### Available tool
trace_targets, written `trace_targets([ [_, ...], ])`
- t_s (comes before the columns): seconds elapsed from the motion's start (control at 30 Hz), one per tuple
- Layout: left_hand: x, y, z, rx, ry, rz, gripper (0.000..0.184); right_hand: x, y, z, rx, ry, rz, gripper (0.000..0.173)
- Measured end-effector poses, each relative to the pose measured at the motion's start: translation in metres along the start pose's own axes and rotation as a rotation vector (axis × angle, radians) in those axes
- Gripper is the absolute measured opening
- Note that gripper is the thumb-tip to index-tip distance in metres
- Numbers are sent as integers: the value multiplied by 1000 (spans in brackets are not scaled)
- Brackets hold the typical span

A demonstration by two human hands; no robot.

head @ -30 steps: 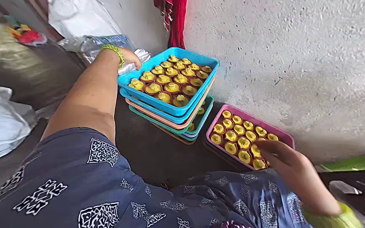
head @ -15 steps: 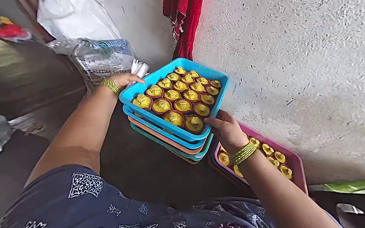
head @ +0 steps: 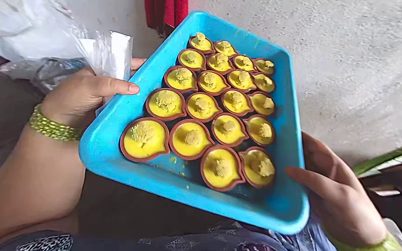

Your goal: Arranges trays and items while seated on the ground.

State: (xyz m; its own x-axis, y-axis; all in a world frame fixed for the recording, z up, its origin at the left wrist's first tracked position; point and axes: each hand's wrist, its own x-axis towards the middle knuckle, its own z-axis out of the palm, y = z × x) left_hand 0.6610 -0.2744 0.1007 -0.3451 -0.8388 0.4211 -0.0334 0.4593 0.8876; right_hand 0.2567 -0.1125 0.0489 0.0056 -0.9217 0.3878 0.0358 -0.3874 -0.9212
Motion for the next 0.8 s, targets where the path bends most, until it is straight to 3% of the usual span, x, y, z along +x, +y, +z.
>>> trace_targets([
  [0.1,6,10,53,-54,-140,86,46,-60,-31,-35,-61,127,-14,76],
  [0.23,18,14,153,-169,-331,-45,52,-148,-67,-80,-88,367,-11,74],
  [0.43,42,25,351,-120,-629,-347,45,-274,-90,-157,-80,720,-53,65],
  [0.57,65,36,493,-67,-943,-412,30,-336,-95,-213,-109,941,-62,61],
  [0.7,104,47,631,68,-1148,-292,29,-364,-100,-271,-205,1141,-74,58],
  [0.8,142,52,725,217,-1187,-123,38,-360,-93,-318,-217,1226,-131,58],
])
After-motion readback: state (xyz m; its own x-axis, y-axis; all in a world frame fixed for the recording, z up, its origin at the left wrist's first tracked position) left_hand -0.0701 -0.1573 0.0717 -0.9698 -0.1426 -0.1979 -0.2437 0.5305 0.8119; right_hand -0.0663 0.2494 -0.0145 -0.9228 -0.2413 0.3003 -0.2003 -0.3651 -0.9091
